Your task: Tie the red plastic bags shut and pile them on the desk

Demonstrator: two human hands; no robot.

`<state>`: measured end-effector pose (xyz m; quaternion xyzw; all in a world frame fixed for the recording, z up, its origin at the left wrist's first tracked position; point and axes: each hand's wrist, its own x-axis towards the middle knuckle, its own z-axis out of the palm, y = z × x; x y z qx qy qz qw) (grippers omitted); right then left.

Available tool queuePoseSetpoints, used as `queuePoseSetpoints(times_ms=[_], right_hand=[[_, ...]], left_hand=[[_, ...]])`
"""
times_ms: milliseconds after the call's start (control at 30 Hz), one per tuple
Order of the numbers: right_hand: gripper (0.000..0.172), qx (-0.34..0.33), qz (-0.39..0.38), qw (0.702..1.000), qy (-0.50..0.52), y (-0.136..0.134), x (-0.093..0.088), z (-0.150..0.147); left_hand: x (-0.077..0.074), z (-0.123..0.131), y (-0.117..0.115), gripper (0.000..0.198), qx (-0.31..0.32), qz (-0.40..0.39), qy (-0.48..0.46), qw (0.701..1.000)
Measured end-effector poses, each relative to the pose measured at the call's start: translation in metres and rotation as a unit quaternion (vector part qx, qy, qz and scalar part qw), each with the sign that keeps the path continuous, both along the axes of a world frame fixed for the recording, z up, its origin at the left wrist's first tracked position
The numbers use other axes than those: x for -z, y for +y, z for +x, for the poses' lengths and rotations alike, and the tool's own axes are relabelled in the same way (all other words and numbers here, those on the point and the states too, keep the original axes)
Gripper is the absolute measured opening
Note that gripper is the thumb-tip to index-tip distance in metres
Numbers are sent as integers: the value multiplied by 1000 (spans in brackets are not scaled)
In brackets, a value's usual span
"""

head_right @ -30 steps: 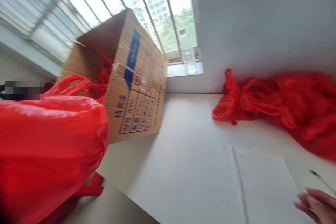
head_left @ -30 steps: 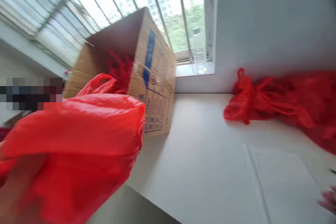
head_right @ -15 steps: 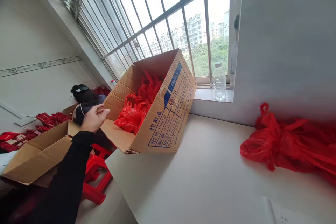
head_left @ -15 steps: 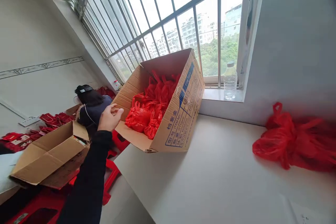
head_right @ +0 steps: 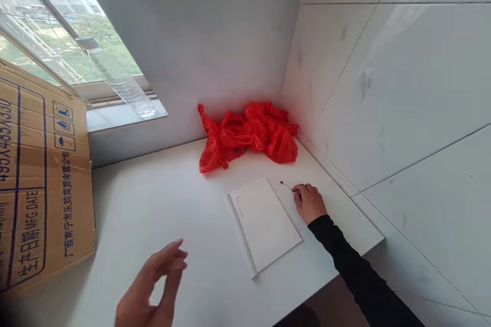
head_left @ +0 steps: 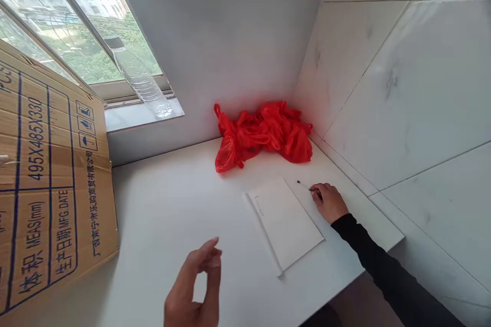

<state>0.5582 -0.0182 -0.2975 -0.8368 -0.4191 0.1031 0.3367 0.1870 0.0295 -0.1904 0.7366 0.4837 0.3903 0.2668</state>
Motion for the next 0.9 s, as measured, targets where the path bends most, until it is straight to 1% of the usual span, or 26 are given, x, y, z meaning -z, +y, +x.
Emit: queuePoseSetpoints(times_ms=[100, 133, 200, 233, 267, 300, 333, 367, 400, 467, 533, 567, 600, 633, 667, 700, 733, 767, 833, 900], right_hand=[[33, -43, 35, 993, 103, -6, -26, -21], [36, -65, 46, 987, 143, -10, -37, -32], [36, -122, 63, 966, 218, -19, -58, -57], [33, -159, 74, 947, 268, -23, -67, -70], [29, -196, 93, 908, 360, -26, -74, -83], [28, -212, 107, 875, 421, -29, -79, -94], [27, -219, 115, 852, 461, -31, -81, -103], [27, -220, 112, 845, 474, -33, -80, -110], [27, -224, 95, 855, 458, -34, -78, -114], [28, -258, 32, 878, 401, -38, -68, -114], [37, -294, -21, 878, 377, -39, -57, -104], [43, -285, -17, 878, 384, -39, -52, -97], [47, -253, 14, 883, 396, -37, -47, -89], [48, -205, 62, 891, 400, -33, -44, -81], [47, -163, 107, 896, 398, -28, -41, -74], [44, -139, 135, 899, 393, -22, -38, -69], [39, -142, 137, 902, 384, -15, -35, -66], [33, -166, 113, 906, 373, -7, -32, -65], [20, -222, 42, 910, 347, 9, -26, -69], [12, -236, 13, 917, 320, 22, -19, -77]], left_hand=[[22, 43, -26, 25, 95, -97, -15, 991], [28, 59, -32, 26, 119, -113, -21, 986], [36, 86, -43, 33, 160, -128, -20, 979], [40, 96, -47, 35, 171, -134, -22, 976], [43, 104, -50, 34, 173, -144, -27, 974], [46, 109, -53, 30, 172, -155, -31, 972], [49, 111, -54, 24, 172, -159, -28, 972], [54, 110, -55, 20, 177, -154, -16, 972], [58, 109, -56, 18, 185, -141, 0, 973], [70, 102, -58, 18, 209, -103, 35, 972], [81, 91, -61, 20, 223, -80, 48, 970], [85, 85, -63, 22, 220, -74, 51, 971], [89, 78, -65, 23, 214, -66, 59, 973], [92, 72, -67, 25, 204, -58, 66, 975], [95, 66, -69, 27, 192, -49, 69, 978], [99, 60, -71, 30, 178, -35, 70, 981], [103, 57, -73, 31, 165, -15, 68, 984], [108, 55, -74, 32, 151, 10, 67, 986], [120, 57, -78, 30, 134, 69, 84, 985], [133, 65, -80, 21, 136, 113, 120, 977]])
